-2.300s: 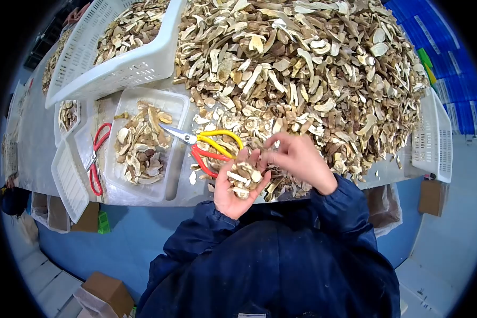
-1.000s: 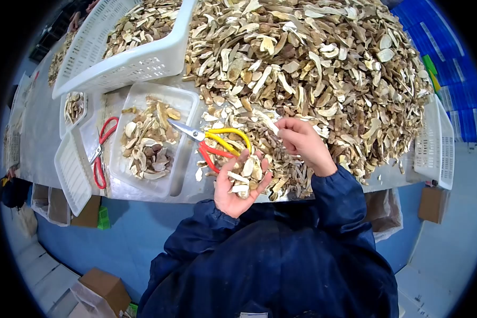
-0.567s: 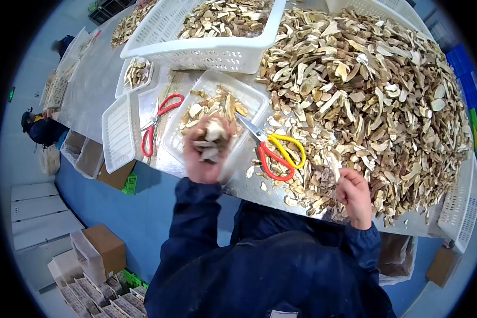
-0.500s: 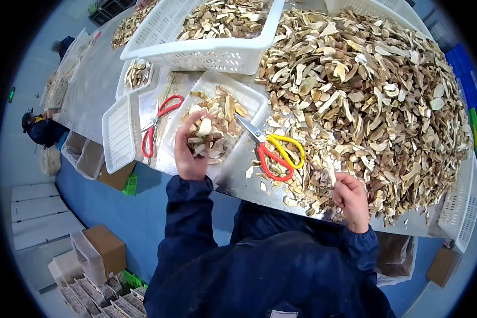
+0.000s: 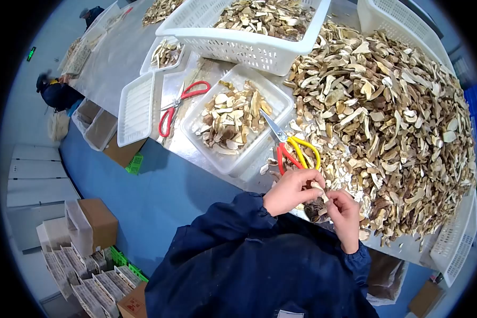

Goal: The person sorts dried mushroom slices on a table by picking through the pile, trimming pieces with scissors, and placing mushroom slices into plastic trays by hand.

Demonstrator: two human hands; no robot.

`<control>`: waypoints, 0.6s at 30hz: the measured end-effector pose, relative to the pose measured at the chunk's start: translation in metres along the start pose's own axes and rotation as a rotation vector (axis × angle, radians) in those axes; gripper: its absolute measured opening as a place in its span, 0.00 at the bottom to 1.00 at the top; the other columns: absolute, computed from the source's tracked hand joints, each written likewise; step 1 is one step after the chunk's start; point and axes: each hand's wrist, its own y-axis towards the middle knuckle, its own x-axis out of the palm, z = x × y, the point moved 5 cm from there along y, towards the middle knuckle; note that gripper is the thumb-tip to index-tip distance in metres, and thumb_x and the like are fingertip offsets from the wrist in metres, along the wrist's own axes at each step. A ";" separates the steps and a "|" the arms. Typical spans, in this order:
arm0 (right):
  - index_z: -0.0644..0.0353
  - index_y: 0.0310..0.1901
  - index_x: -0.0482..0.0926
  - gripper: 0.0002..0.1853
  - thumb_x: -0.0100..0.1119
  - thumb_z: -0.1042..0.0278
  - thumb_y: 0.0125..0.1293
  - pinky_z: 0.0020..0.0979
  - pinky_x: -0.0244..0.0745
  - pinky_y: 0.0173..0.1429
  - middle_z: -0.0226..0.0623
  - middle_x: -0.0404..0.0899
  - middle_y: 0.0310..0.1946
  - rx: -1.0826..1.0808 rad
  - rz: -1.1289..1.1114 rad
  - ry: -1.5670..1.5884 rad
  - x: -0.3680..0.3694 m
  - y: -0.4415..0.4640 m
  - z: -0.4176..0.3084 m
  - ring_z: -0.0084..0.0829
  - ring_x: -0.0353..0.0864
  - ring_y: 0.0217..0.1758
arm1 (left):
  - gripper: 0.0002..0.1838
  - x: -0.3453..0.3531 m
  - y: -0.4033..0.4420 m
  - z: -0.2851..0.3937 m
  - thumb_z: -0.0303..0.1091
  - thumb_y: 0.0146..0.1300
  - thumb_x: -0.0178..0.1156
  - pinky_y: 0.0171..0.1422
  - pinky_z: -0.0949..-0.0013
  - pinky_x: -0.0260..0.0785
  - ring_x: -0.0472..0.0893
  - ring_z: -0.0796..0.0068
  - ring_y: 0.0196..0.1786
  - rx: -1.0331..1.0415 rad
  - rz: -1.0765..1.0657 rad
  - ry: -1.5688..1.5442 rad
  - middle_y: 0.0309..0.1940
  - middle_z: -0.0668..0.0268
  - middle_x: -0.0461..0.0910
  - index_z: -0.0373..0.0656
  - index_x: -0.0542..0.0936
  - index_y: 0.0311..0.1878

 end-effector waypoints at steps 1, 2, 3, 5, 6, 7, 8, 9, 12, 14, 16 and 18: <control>0.68 0.39 0.77 0.05 0.57 0.77 0.62 0.19 0.63 0.32 0.30 0.70 0.29 -0.036 -0.012 -0.034 0.000 0.000 -0.003 0.16 0.68 0.27 | 0.10 0.003 -0.001 0.001 0.25 0.62 0.59 0.40 0.77 0.71 0.77 0.84 0.34 -0.054 -0.013 -0.019 0.34 0.68 0.78 0.37 0.75 0.46; 0.68 0.38 0.77 0.05 0.57 0.76 0.62 0.20 0.63 0.32 0.30 0.70 0.29 -0.071 -0.024 -0.066 0.000 -0.001 -0.007 0.16 0.68 0.27 | 0.07 0.005 -0.001 0.000 0.25 0.63 0.58 0.39 0.77 0.71 0.77 0.84 0.32 -0.108 -0.027 -0.038 0.32 0.69 0.78 0.37 0.75 0.43; 0.68 0.37 0.77 0.05 0.58 0.75 0.62 0.20 0.63 0.33 0.30 0.70 0.29 -0.107 -0.035 -0.099 0.000 -0.001 -0.011 0.16 0.68 0.27 | 0.06 0.007 -0.001 0.000 0.25 0.63 0.58 0.38 0.78 0.70 0.77 0.85 0.31 -0.094 -0.047 -0.047 0.32 0.69 0.78 0.37 0.75 0.42; 0.67 0.35 0.76 0.05 0.58 0.74 0.62 0.20 0.63 0.33 0.29 0.70 0.29 -0.071 -0.068 -0.030 0.001 0.001 -0.006 0.17 0.69 0.27 | 0.04 0.013 0.000 -0.003 0.26 0.64 0.56 0.36 0.78 0.70 0.76 0.85 0.30 -0.068 -0.090 -0.066 0.30 0.70 0.77 0.37 0.76 0.40; 0.67 0.35 0.76 0.06 0.59 0.73 0.63 0.21 0.63 0.34 0.29 0.70 0.29 -0.054 -0.084 0.005 0.002 0.003 -0.002 0.18 0.69 0.28 | 0.04 0.014 0.000 -0.004 0.26 0.64 0.56 0.36 0.78 0.70 0.76 0.85 0.30 -0.086 -0.109 -0.076 0.30 0.70 0.77 0.37 0.75 0.40; 0.66 0.34 0.76 0.06 0.59 0.72 0.63 0.21 0.64 0.34 0.28 0.71 0.28 -0.018 -0.092 0.080 0.003 0.004 0.004 0.19 0.69 0.27 | 0.04 0.014 0.001 -0.005 0.25 0.64 0.56 0.36 0.78 0.70 0.76 0.85 0.30 -0.104 -0.127 -0.087 0.30 0.70 0.77 0.37 0.75 0.41; 0.65 0.33 0.75 0.06 0.59 0.72 0.64 0.21 0.64 0.34 0.28 0.71 0.28 0.018 -0.102 0.154 0.004 0.005 0.010 0.19 0.69 0.27 | 0.04 0.015 0.002 -0.005 0.25 0.64 0.56 0.36 0.78 0.69 0.76 0.84 0.31 -0.123 -0.145 -0.097 0.30 0.70 0.77 0.38 0.75 0.41; 0.65 0.32 0.75 0.06 0.59 0.71 0.64 0.21 0.64 0.34 0.28 0.72 0.28 0.053 -0.112 0.229 0.004 0.005 0.015 0.20 0.70 0.27 | 0.04 0.015 0.003 -0.008 0.26 0.65 0.56 0.36 0.78 0.69 0.76 0.85 0.31 -0.122 -0.164 -0.160 0.30 0.70 0.76 0.38 0.75 0.41; 0.63 0.34 0.75 0.06 0.56 0.71 0.66 0.22 0.67 0.34 0.30 0.74 0.27 0.114 -0.128 0.440 0.005 0.007 0.021 0.22 0.72 0.27 | 0.09 0.014 0.007 -0.015 0.27 0.62 0.59 0.42 0.73 0.70 0.78 0.77 0.36 -0.162 -0.148 -0.300 0.33 0.66 0.76 0.37 0.74 0.45; 0.63 0.35 0.74 0.05 0.54 0.71 0.68 0.23 0.68 0.34 0.32 0.75 0.27 0.138 -0.088 0.631 0.001 0.007 0.023 0.22 0.73 0.27 | 0.12 -0.007 0.005 0.016 0.28 0.59 0.61 0.47 0.69 0.69 0.78 0.71 0.41 0.276 0.160 0.272 0.37 0.63 0.76 0.37 0.75 0.46; 0.63 0.38 0.73 0.06 0.53 0.69 0.69 0.23 0.68 0.30 0.35 0.76 0.26 0.095 -0.053 0.752 -0.005 0.005 0.025 0.23 0.73 0.25 | 0.15 -0.035 -0.008 0.035 0.27 0.55 0.63 0.51 0.65 0.68 0.76 0.64 0.45 0.427 0.415 0.677 0.40 0.60 0.76 0.38 0.76 0.46; 0.63 0.39 0.73 0.07 0.53 0.67 0.69 0.22 0.67 0.27 0.34 0.75 0.26 0.095 -0.041 0.822 -0.013 0.000 0.023 0.23 0.72 0.23 | 0.16 -0.087 -0.030 0.032 0.28 0.52 0.64 0.53 0.63 0.67 0.75 0.60 0.46 0.307 0.669 0.786 0.41 0.58 0.75 0.40 0.77 0.46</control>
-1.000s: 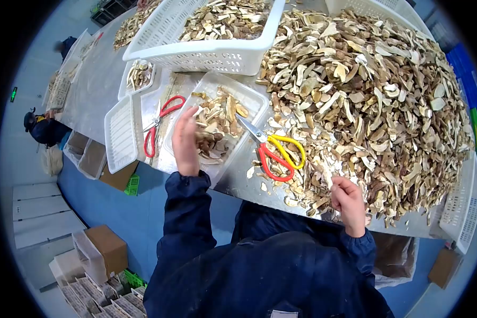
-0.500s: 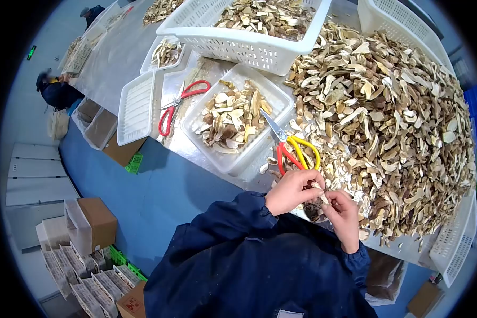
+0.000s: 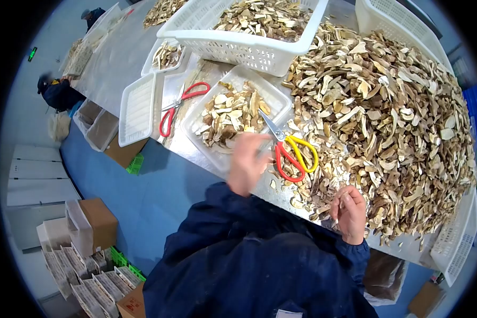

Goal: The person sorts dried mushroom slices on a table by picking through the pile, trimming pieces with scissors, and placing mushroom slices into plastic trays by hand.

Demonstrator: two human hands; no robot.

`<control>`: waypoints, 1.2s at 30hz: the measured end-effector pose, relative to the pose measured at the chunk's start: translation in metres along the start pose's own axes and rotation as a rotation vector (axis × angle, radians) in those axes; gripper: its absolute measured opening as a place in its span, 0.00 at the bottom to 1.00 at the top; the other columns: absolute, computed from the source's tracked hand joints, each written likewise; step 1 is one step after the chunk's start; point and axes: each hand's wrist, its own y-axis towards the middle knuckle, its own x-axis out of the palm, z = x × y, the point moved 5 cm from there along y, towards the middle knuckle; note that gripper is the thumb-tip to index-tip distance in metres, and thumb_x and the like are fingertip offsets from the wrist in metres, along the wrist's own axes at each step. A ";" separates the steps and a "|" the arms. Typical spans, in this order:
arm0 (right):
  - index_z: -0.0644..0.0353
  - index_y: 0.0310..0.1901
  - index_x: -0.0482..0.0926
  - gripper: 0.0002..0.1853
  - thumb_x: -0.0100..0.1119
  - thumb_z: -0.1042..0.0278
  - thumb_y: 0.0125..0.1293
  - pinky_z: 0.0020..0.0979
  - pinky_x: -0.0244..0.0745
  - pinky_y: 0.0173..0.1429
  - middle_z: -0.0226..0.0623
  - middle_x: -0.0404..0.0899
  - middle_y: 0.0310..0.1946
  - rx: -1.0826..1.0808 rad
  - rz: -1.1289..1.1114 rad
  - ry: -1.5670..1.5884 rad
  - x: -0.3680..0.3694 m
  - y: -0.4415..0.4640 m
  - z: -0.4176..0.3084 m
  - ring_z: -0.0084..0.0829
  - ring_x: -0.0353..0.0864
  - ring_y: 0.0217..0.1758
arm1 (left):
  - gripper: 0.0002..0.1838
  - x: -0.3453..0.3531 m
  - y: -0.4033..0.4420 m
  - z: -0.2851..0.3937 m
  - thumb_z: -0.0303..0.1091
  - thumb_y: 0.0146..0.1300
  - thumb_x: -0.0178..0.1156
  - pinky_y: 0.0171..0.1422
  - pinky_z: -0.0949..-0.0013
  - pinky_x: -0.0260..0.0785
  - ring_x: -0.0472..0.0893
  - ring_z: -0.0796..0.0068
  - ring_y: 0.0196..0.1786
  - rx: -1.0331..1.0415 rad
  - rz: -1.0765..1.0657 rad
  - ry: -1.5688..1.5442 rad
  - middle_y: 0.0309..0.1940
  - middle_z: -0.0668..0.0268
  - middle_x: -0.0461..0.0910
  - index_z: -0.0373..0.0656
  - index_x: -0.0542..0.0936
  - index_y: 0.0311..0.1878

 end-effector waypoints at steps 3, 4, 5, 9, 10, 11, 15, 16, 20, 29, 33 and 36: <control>0.62 0.40 0.72 0.13 0.53 0.59 0.70 0.20 0.60 0.22 0.32 0.72 0.24 -0.054 -0.003 0.011 -0.004 -0.003 0.000 0.20 0.67 0.19 | 0.15 -0.051 -0.008 -0.054 0.31 0.51 0.65 0.50 0.62 0.68 0.76 0.60 0.44 -0.186 0.238 0.434 0.37 0.60 0.75 0.41 0.78 0.43; 0.62 0.40 0.72 0.14 0.53 0.58 0.70 0.20 0.59 0.22 0.32 0.72 0.23 -0.063 -0.012 0.012 -0.005 -0.002 0.000 0.20 0.66 0.18 | 0.14 -0.056 -0.010 -0.062 0.31 0.52 0.65 0.49 0.61 0.68 0.76 0.59 0.44 -0.168 0.233 0.497 0.37 0.59 0.75 0.41 0.78 0.43; 0.62 0.40 0.72 0.15 0.52 0.56 0.70 0.19 0.58 0.22 0.31 0.71 0.23 -0.070 -0.024 0.010 -0.004 -0.001 0.001 0.19 0.64 0.18 | 0.14 -0.061 -0.012 -0.068 0.32 0.52 0.65 0.49 0.60 0.68 0.76 0.58 0.43 -0.152 0.231 0.560 0.37 0.59 0.75 0.41 0.78 0.43; 0.62 0.41 0.73 0.17 0.53 0.53 0.70 0.19 0.56 0.23 0.30 0.69 0.20 -0.037 -0.044 -0.022 0.004 0.004 0.001 0.17 0.60 0.17 | 0.14 -0.053 -0.009 -0.083 0.34 0.53 0.66 0.47 0.59 0.69 0.76 0.57 0.42 -0.220 0.174 0.541 0.37 0.59 0.75 0.41 0.78 0.42; 0.62 0.41 0.73 0.17 0.54 0.53 0.69 0.19 0.56 0.23 0.30 0.69 0.20 -0.031 -0.049 -0.022 0.005 0.004 0.001 0.17 0.61 0.17 | 0.15 -0.051 -0.008 -0.086 0.34 0.53 0.66 0.46 0.60 0.70 0.77 0.58 0.40 -0.224 0.188 0.501 0.37 0.59 0.75 0.41 0.78 0.43; 0.62 0.41 0.73 0.17 0.54 0.54 0.69 0.18 0.56 0.23 0.30 0.69 0.20 -0.029 -0.049 -0.019 0.005 0.004 0.000 0.17 0.61 0.17 | 0.15 -0.053 -0.008 -0.090 0.33 0.53 0.66 0.45 0.61 0.70 0.77 0.59 0.40 -0.246 0.187 0.466 0.36 0.59 0.74 0.41 0.78 0.43; 0.62 0.41 0.73 0.13 0.54 0.60 0.69 0.18 0.55 0.23 0.30 0.70 0.21 -0.025 -0.032 -0.018 0.002 0.002 -0.001 0.16 0.61 0.17 | 0.15 -0.066 -0.006 -0.068 0.28 0.51 0.66 0.41 0.67 0.71 0.78 0.69 0.35 -0.319 0.201 0.194 0.36 0.61 0.77 0.38 0.78 0.44; 0.62 0.41 0.73 0.11 0.55 0.62 0.68 0.18 0.55 0.23 0.30 0.71 0.21 -0.026 -0.023 -0.019 0.001 0.003 0.001 0.16 0.62 0.18 | 0.15 -0.066 -0.007 -0.063 0.28 0.51 0.66 0.40 0.69 0.71 0.78 0.70 0.35 -0.338 0.202 0.088 0.36 0.61 0.78 0.37 0.78 0.44; 0.60 0.45 0.73 0.10 0.58 0.68 0.66 0.17 0.56 0.23 0.26 0.71 0.23 0.075 -0.037 -0.145 0.018 0.014 0.017 0.13 0.63 0.19 | 0.15 -0.022 -0.012 -0.008 0.25 0.52 0.65 0.36 0.72 0.71 0.78 0.72 0.33 -0.273 -0.079 -0.100 0.36 0.60 0.79 0.36 0.76 0.44; 0.57 0.38 0.74 0.07 0.60 0.65 0.67 0.17 0.56 0.21 0.20 0.68 0.19 0.065 0.126 -0.082 -0.003 -0.001 0.009 0.11 0.63 0.18 | 0.14 0.101 -0.038 0.090 0.21 0.51 0.66 0.33 0.70 0.69 0.75 0.70 0.29 0.043 -0.650 -0.378 0.30 0.62 0.73 0.39 0.76 0.42; 0.57 0.37 0.73 0.07 0.58 0.65 0.68 0.18 0.53 0.19 0.21 0.65 0.16 0.048 0.197 0.146 -0.018 -0.008 0.023 0.12 0.60 0.15 | 0.14 0.126 -0.043 0.084 0.22 0.51 0.66 0.32 0.71 0.68 0.75 0.72 0.27 0.001 -0.723 -0.360 0.29 0.62 0.73 0.39 0.77 0.42; 0.56 0.41 0.72 0.06 0.59 0.67 0.67 0.17 0.50 0.19 0.19 0.65 0.19 0.001 0.278 -0.016 -0.028 -0.011 0.021 0.10 0.57 0.16 | 0.16 0.134 -0.039 0.089 0.22 0.50 0.67 0.34 0.70 0.69 0.75 0.70 0.28 0.075 -0.755 -0.182 0.30 0.62 0.74 0.39 0.78 0.44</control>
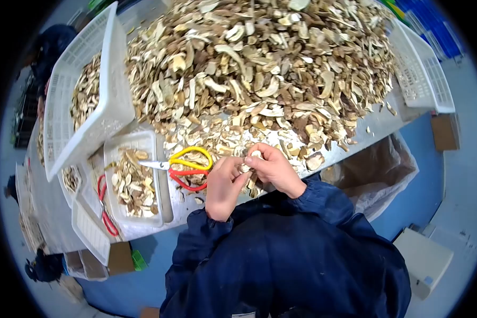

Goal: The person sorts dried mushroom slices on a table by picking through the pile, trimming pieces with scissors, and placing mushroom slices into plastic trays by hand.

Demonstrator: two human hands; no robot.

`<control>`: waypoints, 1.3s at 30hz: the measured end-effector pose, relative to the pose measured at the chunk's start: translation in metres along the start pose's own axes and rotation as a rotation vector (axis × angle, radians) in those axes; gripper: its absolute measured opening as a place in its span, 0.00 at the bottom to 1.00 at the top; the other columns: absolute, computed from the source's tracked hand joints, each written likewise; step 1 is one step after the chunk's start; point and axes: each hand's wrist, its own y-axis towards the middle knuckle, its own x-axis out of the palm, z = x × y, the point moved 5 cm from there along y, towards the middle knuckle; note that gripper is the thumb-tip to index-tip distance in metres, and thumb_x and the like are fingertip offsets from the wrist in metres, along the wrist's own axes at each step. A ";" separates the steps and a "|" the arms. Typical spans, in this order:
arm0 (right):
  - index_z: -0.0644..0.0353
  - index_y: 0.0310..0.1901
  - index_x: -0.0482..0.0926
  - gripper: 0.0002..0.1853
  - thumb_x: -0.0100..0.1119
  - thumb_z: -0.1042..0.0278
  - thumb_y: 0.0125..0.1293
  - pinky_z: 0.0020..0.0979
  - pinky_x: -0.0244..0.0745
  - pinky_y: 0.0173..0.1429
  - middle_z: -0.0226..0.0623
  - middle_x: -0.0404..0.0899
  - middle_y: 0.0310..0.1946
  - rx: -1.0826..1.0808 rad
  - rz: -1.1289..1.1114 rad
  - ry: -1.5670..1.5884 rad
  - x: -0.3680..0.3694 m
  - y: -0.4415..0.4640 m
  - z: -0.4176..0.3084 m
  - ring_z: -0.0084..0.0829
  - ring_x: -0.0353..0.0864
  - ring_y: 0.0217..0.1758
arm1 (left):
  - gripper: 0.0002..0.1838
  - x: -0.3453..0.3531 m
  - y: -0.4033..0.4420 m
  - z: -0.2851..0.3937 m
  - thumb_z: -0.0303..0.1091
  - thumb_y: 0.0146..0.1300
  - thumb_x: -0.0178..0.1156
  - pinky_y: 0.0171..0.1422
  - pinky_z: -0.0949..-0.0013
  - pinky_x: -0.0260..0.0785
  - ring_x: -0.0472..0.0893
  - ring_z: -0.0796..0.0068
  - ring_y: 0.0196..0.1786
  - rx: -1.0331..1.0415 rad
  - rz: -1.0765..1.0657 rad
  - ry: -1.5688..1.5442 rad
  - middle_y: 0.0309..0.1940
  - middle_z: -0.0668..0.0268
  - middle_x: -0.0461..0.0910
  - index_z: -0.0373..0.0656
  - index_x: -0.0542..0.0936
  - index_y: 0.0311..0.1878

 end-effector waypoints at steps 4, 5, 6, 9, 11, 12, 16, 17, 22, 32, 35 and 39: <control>0.61 0.57 0.70 0.25 0.66 0.65 0.59 0.21 0.66 0.33 0.29 0.75 0.30 -0.215 0.211 -0.375 -0.028 -0.001 -0.011 0.16 0.69 0.30 | 0.19 -0.008 0.015 0.014 0.21 0.48 0.66 0.43 0.67 0.69 0.76 0.62 0.39 0.238 0.058 0.318 0.36 0.58 0.75 0.39 0.78 0.47; 0.61 0.56 0.73 0.24 0.66 0.65 0.59 0.20 0.67 0.35 0.30 0.76 0.33 -0.146 0.273 -0.397 -0.035 -0.009 -0.019 0.16 0.70 0.32 | 0.20 -0.008 0.019 0.019 0.20 0.48 0.66 0.45 0.66 0.69 0.76 0.61 0.41 0.363 0.119 0.394 0.37 0.58 0.76 0.38 0.78 0.47; 0.62 0.54 0.74 0.22 0.65 0.66 0.59 0.21 0.67 0.35 0.29 0.77 0.34 -0.254 0.293 -0.434 -0.046 -0.012 -0.022 0.16 0.71 0.33 | 0.21 -0.005 0.025 0.016 0.24 0.50 0.66 0.49 0.64 0.68 0.75 0.57 0.46 0.399 0.136 0.393 0.39 0.56 0.75 0.39 0.77 0.50; 0.64 0.47 0.78 0.13 0.61 0.70 0.62 0.23 0.71 0.48 0.30 0.80 0.39 -0.259 0.296 -0.405 -0.063 -0.028 -0.033 0.19 0.76 0.43 | 0.19 0.013 0.059 0.018 0.28 0.53 0.66 0.48 0.62 0.68 0.75 0.56 0.44 0.329 0.069 0.357 0.38 0.55 0.75 0.39 0.76 0.50; 0.65 0.45 0.78 0.11 0.60 0.70 0.63 0.24 0.70 0.54 0.30 0.81 0.40 -0.261 0.280 -0.337 -0.065 -0.034 -0.034 0.20 0.76 0.47 | 0.20 0.028 0.081 0.024 0.32 0.55 0.64 0.48 0.57 0.67 0.73 0.51 0.47 0.213 0.005 0.426 0.39 0.52 0.74 0.36 0.70 0.47; 0.65 0.44 0.78 0.10 0.59 0.70 0.63 0.25 0.70 0.54 0.30 0.81 0.40 -0.274 0.255 -0.342 -0.067 -0.035 -0.033 0.21 0.77 0.47 | 0.19 0.033 0.087 0.029 0.31 0.55 0.64 0.47 0.57 0.67 0.74 0.51 0.46 0.247 0.055 0.482 0.39 0.52 0.74 0.36 0.69 0.47; 0.66 0.42 0.78 0.09 0.57 0.70 0.65 0.25 0.69 0.54 0.29 0.81 0.38 -0.189 0.214 -0.252 -0.070 -0.040 -0.026 0.20 0.76 0.45 | 0.17 0.036 0.103 0.023 0.28 0.55 0.63 0.39 0.59 0.69 0.77 0.55 0.36 0.283 0.143 0.616 0.34 0.54 0.76 0.37 0.72 0.47; 0.65 0.42 0.78 0.08 0.57 0.70 0.65 0.24 0.69 0.51 0.28 0.80 0.37 -0.188 0.197 -0.234 -0.070 -0.038 -0.025 0.19 0.75 0.43 | 0.16 0.031 0.105 0.020 0.27 0.56 0.63 0.38 0.61 0.69 0.77 0.57 0.34 0.239 0.148 0.525 0.32 0.55 0.76 0.37 0.72 0.47; 0.61 0.43 0.78 0.07 0.55 0.68 0.67 0.16 0.59 0.25 0.19 0.72 0.23 -0.132 0.085 -0.123 -0.064 -0.025 -0.024 0.09 0.65 0.22 | 0.14 -0.002 0.097 0.018 0.24 0.56 0.59 0.32 0.70 0.70 0.78 0.73 0.27 0.044 0.147 0.185 0.27 0.62 0.78 0.37 0.74 0.48; 0.63 0.53 0.71 0.12 0.51 0.68 0.71 0.17 0.60 0.23 0.28 0.72 0.26 -0.061 -0.044 0.271 -0.042 -0.002 -0.018 0.14 0.66 0.22 | 0.23 0.006 0.072 0.007 0.25 0.62 0.54 0.33 0.81 0.67 0.73 0.84 0.30 -0.252 -0.064 -0.571 0.32 0.70 0.75 0.41 0.69 0.62; 0.63 0.51 0.71 0.12 0.52 0.67 0.71 0.17 0.60 0.21 0.28 0.73 0.26 -0.153 0.027 0.348 -0.040 0.004 -0.018 0.13 0.66 0.19 | 0.20 0.030 0.057 0.009 0.26 0.62 0.56 0.33 0.81 0.67 0.75 0.84 0.32 -0.257 -0.154 -0.698 0.35 0.68 0.77 0.35 0.71 0.59; 0.62 0.42 0.77 0.06 0.54 0.70 0.68 0.17 0.55 0.20 0.23 0.71 0.20 -0.157 0.121 0.357 -0.049 0.004 -0.019 0.12 0.63 0.16 | 0.15 0.041 0.041 0.019 0.30 0.65 0.57 0.33 0.78 0.68 0.77 0.83 0.30 -0.279 -0.142 -0.508 0.33 0.69 0.79 0.35 0.75 0.52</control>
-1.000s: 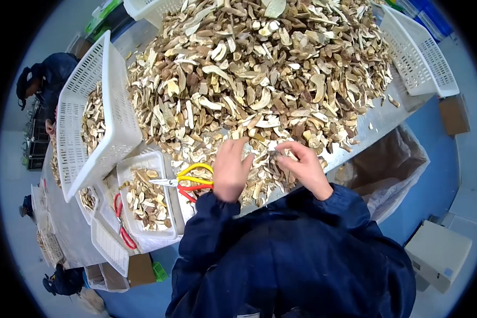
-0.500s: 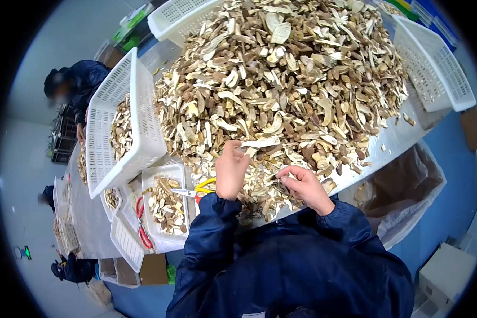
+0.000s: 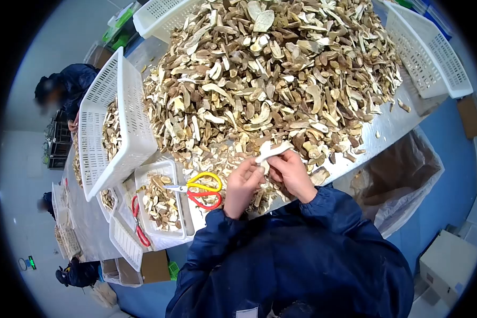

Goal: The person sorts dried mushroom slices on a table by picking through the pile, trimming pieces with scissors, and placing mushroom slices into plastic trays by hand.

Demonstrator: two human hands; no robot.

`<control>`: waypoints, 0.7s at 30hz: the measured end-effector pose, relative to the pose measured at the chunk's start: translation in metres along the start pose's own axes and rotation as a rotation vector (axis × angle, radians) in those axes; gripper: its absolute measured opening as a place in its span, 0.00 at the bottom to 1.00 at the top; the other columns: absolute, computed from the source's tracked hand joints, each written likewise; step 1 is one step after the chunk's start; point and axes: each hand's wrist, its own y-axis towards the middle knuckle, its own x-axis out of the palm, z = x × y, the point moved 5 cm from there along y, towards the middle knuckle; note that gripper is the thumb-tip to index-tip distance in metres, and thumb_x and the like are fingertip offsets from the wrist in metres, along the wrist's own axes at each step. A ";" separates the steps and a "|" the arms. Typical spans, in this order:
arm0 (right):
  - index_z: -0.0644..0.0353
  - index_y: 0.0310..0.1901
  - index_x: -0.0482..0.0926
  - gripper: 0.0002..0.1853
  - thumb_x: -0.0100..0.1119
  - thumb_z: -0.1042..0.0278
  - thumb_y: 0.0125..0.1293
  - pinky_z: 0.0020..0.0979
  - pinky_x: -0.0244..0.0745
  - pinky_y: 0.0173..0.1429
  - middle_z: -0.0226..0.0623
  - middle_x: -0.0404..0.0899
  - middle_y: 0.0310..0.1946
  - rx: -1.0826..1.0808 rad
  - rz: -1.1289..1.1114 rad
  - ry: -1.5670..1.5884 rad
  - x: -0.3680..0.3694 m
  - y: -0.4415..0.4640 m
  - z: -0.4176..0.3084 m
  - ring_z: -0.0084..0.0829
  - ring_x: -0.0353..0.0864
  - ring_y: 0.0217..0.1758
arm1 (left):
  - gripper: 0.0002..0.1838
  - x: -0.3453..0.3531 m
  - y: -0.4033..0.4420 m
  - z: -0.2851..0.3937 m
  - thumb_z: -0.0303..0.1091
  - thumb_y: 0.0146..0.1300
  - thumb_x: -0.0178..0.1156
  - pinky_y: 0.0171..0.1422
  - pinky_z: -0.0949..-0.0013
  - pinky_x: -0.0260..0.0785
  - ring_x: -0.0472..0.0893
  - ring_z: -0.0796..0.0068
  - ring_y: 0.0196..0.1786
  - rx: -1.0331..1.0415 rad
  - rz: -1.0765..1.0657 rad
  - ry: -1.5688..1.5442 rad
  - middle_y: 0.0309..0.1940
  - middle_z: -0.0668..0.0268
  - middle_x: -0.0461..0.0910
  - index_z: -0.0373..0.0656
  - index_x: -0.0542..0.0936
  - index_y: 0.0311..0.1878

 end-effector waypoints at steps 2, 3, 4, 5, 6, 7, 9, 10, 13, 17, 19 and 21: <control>0.62 0.40 0.76 0.05 0.55 0.71 0.67 0.17 0.54 0.19 0.23 0.70 0.19 -0.031 -0.023 -0.103 0.001 -0.001 -0.002 0.12 0.63 0.16 | 0.13 -0.004 -0.003 0.010 0.31 0.65 0.57 0.34 0.77 0.70 0.78 0.81 0.31 0.123 0.046 0.322 0.32 0.68 0.79 0.34 0.76 0.50; 0.62 0.39 0.76 0.04 0.56 0.71 0.66 0.17 0.54 0.19 0.22 0.70 0.18 -0.046 -0.036 -0.155 0.002 -0.001 -0.002 0.11 0.63 0.16 | 0.12 -0.006 -0.004 0.014 0.31 0.66 0.57 0.35 0.76 0.71 0.78 0.80 0.31 0.183 0.070 0.483 0.32 0.68 0.79 0.34 0.77 0.48; 0.62 0.38 0.76 0.04 0.57 0.72 0.66 0.17 0.54 0.19 0.22 0.70 0.18 -0.038 -0.032 -0.160 0.002 -0.002 -0.002 0.11 0.64 0.16 | 0.12 -0.007 -0.004 0.011 0.31 0.66 0.56 0.37 0.75 0.71 0.79 0.80 0.32 0.167 0.071 0.367 0.33 0.67 0.80 0.33 0.77 0.48; 0.61 0.37 0.75 0.03 0.57 0.72 0.65 0.17 0.53 0.19 0.22 0.70 0.18 -0.031 -0.027 -0.166 0.001 -0.003 -0.002 0.11 0.64 0.16 | 0.11 -0.009 -0.003 0.007 0.31 0.66 0.56 0.38 0.75 0.72 0.79 0.79 0.33 0.151 0.072 0.250 0.35 0.66 0.80 0.33 0.78 0.47; 0.61 0.36 0.75 0.03 0.57 0.72 0.65 0.17 0.53 0.19 0.22 0.71 0.19 -0.024 -0.022 -0.173 0.000 -0.003 -0.003 0.11 0.65 0.17 | 0.11 -0.009 -0.002 0.005 0.30 0.66 0.56 0.40 0.74 0.72 0.79 0.78 0.35 0.135 0.072 0.133 0.36 0.65 0.81 0.32 0.78 0.46; 0.60 0.35 0.74 0.03 0.58 0.72 0.64 0.16 0.53 0.19 0.21 0.70 0.17 -0.060 -0.025 -0.249 -0.002 -0.003 -0.004 0.11 0.64 0.16 | 0.11 -0.011 -0.004 0.007 0.30 0.66 0.56 0.43 0.74 0.72 0.79 0.78 0.37 0.124 0.108 0.064 0.39 0.62 0.81 0.33 0.78 0.46; 0.60 0.35 0.74 0.04 0.58 0.71 0.64 0.16 0.53 0.19 0.21 0.69 0.17 -0.003 -0.097 -0.260 0.001 -0.008 -0.004 0.11 0.64 0.16 | 0.11 -0.017 -0.003 0.007 0.30 0.65 0.56 0.44 0.74 0.72 0.79 0.77 0.38 0.165 0.137 0.117 0.39 0.62 0.81 0.33 0.78 0.47; 0.59 0.35 0.74 0.04 0.58 0.71 0.64 0.16 0.53 0.19 0.21 0.69 0.16 0.027 -0.131 -0.266 0.002 -0.012 -0.005 0.11 0.64 0.16 | 0.11 -0.020 -0.002 0.007 0.30 0.65 0.56 0.44 0.73 0.72 0.79 0.76 0.39 0.183 0.151 0.143 0.39 0.62 0.81 0.34 0.78 0.47; 0.63 0.35 0.74 0.06 0.56 0.69 0.63 0.19 0.58 0.20 0.30 0.73 0.23 0.226 -0.421 0.171 0.005 -0.037 0.004 0.18 0.67 0.18 | 0.13 -0.021 0.007 0.002 0.30 0.64 0.56 0.44 0.73 0.71 0.80 0.75 0.38 0.210 0.111 0.188 0.38 0.59 0.82 0.34 0.79 0.48; 0.67 0.43 0.72 0.21 0.59 0.53 0.62 0.21 0.60 0.18 0.40 0.74 0.28 0.184 -0.607 0.407 -0.003 -0.066 0.000 0.25 0.71 0.20 | 0.15 0.012 0.012 0.005 0.35 0.64 0.58 0.36 0.72 0.71 0.80 0.74 0.31 0.229 0.011 0.395 0.29 0.58 0.82 0.34 0.77 0.48; 0.66 0.46 0.71 0.25 0.61 0.50 0.61 0.20 0.60 0.18 0.39 0.75 0.28 0.146 -0.523 0.357 -0.008 -0.079 -0.013 0.23 0.70 0.18 | 0.19 0.035 0.015 0.008 0.39 0.62 0.61 0.33 0.69 0.72 0.80 0.71 0.27 0.234 -0.048 0.623 0.25 0.56 0.81 0.34 0.76 0.50; 0.65 0.45 0.71 0.23 0.63 0.52 0.61 0.20 0.60 0.18 0.35 0.74 0.24 0.099 -0.460 0.272 -0.020 -0.089 -0.017 0.20 0.67 0.15 | 0.23 0.053 0.021 0.007 0.47 0.60 0.63 0.32 0.62 0.73 0.82 0.58 0.26 0.218 -0.049 0.830 0.22 0.54 0.80 0.33 0.75 0.45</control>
